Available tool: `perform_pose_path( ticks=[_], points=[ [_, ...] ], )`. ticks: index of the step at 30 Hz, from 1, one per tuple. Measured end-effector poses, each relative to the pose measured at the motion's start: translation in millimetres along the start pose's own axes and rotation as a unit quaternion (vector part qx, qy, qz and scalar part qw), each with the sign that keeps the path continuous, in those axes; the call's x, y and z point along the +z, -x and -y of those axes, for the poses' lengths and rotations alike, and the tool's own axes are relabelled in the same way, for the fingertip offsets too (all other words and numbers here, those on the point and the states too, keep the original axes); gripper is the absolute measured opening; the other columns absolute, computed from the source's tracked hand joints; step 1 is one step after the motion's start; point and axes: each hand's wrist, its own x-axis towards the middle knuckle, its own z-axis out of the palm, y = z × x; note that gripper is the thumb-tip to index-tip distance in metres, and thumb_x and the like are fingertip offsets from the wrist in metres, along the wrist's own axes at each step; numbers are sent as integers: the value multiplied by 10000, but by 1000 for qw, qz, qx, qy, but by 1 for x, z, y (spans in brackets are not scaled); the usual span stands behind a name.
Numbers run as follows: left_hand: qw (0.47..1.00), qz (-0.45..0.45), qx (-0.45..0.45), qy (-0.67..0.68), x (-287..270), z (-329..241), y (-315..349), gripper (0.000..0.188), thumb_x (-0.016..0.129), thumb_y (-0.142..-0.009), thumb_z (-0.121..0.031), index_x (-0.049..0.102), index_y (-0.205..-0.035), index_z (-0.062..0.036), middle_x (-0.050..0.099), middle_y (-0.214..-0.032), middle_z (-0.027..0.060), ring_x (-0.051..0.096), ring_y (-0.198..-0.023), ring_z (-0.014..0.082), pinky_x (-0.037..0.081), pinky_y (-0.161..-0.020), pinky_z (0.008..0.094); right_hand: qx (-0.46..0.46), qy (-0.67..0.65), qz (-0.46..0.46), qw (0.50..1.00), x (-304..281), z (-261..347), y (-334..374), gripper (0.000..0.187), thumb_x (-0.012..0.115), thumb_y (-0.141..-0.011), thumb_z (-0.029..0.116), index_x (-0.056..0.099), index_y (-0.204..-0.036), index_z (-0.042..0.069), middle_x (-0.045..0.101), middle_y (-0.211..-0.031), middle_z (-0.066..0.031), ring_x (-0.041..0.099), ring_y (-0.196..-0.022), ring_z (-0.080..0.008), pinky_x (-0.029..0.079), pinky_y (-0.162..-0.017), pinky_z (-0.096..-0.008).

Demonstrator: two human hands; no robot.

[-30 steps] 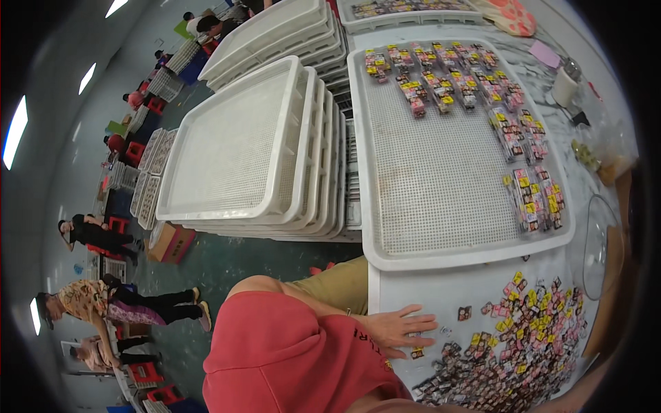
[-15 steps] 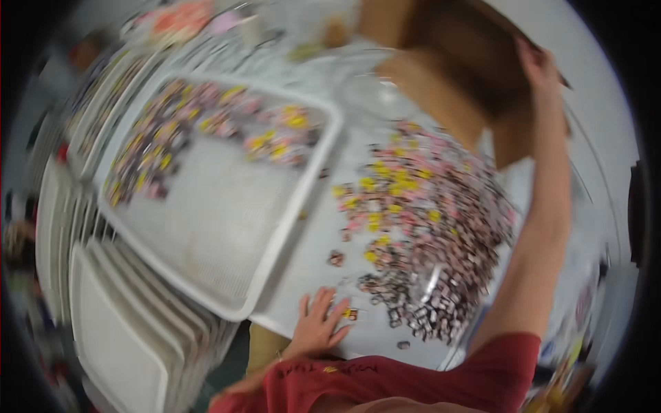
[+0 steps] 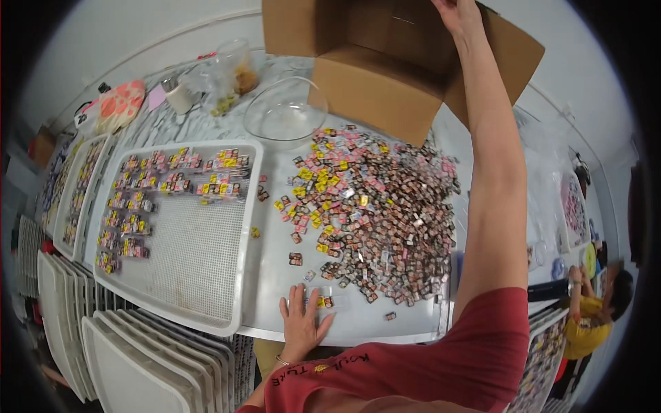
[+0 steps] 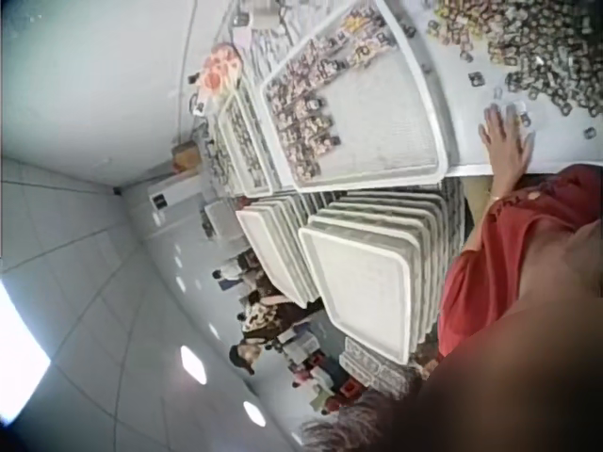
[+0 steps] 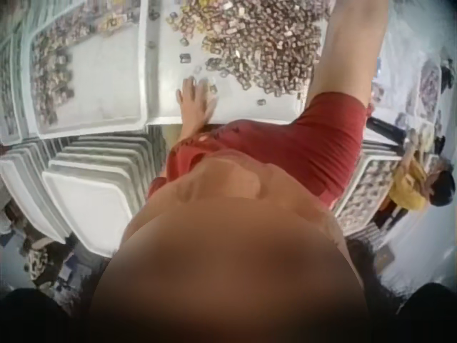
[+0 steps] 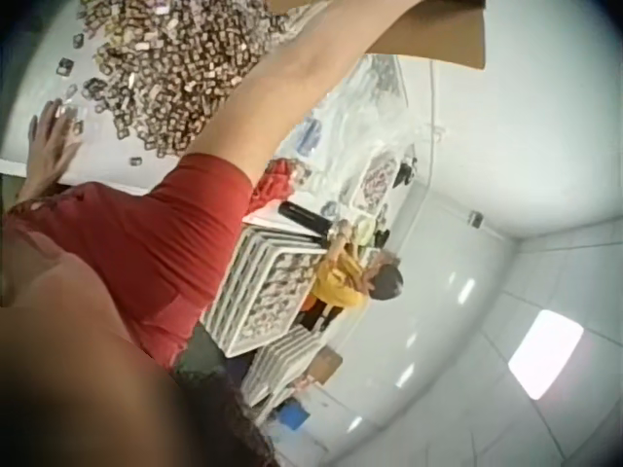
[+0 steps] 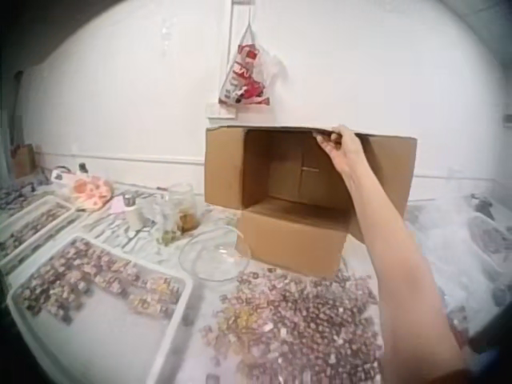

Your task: Sorting small colorful toy components from a pile and arranging them into a structured pattern on a white tray.

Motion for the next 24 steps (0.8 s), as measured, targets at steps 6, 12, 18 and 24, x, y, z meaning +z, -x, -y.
perform_pose_path(
  ticks=[6,12,18,24],
  points=[
    [999,-19,32,8,3,-1,-3,688,652,-798,-388,406,-1354,-65,303,-1412,238,262,-1321,430,171,-1049,592,-91,105,-4,990,39,120,45,192,513,-844,49,480,-659,12,498,-633,-94,591,-710,-296,563,-770,-442],
    [997,-52,55,-3,15,-2,-6,645,622,-805,-334,420,-1353,-59,306,-1417,249,271,-1324,412,182,-1065,558,-150,115,-37,981,15,252,85,167,500,-851,72,478,-695,14,480,-645,-99,563,-644,-299,567,-714,-472],
    [978,-172,102,-54,35,26,5,630,560,-878,-366,374,-1389,-49,253,-1421,313,461,-1121,399,321,-990,485,-224,138,-97,960,37,333,139,195,504,-870,163,491,-731,25,482,-640,-88,508,-540,-218,563,-552,-406],
    [982,-136,102,-85,43,25,5,614,445,-922,-491,367,-1409,-124,271,-1436,264,301,-1309,416,281,-1005,535,-359,220,-72,904,61,465,249,260,504,-907,239,475,-730,51,484,-639,-53,509,-548,-181,557,-532,-350]
  ],
)
